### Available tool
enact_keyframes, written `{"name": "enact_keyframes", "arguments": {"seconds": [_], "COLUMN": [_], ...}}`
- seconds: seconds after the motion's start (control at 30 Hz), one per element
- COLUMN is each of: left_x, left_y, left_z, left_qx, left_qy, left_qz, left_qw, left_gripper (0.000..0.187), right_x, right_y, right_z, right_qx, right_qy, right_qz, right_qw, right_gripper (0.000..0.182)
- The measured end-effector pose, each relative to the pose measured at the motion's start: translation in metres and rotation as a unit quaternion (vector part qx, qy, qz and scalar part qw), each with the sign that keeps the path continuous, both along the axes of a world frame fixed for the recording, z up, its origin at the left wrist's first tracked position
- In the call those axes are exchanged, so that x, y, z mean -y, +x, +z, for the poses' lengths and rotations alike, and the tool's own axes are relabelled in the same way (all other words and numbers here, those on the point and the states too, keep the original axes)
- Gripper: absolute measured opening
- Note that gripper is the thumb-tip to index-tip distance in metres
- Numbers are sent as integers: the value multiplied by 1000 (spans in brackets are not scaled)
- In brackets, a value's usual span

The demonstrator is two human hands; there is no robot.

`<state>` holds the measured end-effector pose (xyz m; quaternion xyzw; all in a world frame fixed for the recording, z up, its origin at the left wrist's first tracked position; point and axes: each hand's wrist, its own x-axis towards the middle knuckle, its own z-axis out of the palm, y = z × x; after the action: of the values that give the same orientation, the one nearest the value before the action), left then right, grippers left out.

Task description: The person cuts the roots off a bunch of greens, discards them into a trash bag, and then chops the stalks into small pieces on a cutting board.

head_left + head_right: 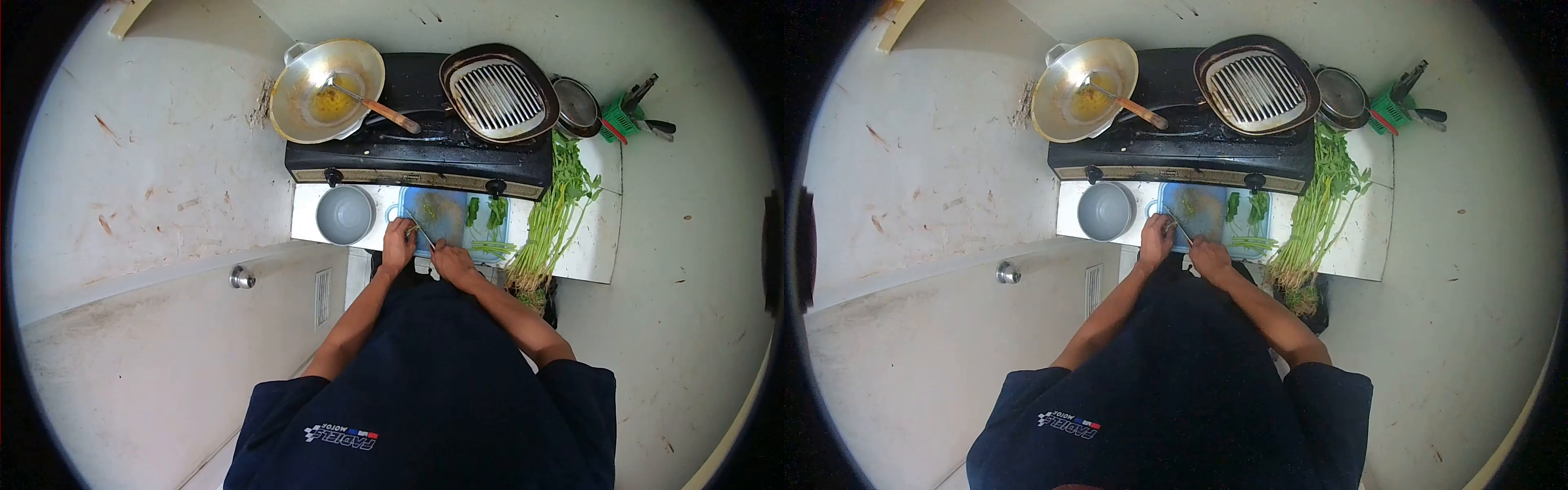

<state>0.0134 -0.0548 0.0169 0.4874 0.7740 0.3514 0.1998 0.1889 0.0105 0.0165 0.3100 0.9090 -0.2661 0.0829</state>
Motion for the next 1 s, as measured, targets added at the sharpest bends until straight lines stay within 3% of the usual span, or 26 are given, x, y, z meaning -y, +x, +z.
{"name": "enact_keyframes", "arguments": {"seconds": [0.67,0.87,1.0], "left_x": [-2,-1,-2], "left_y": [4,3,7], "left_z": [7,4,12], "left_qx": [23,-2,-91], "left_qy": [-20,10,-41], "left_qz": [10,-25,-92], "left_qw": [999,1000,991], "left_gripper": [11,30,52], "right_x": [2,-8,-14], "right_y": [26,31,31], "right_z": [24,20,17], "right_qx": [-15,-10,-17], "right_qy": [-3,3,1], "right_qz": [-6,-54,-70], "right_qw": [1000,998,997], "right_gripper": [32,32,37]}}
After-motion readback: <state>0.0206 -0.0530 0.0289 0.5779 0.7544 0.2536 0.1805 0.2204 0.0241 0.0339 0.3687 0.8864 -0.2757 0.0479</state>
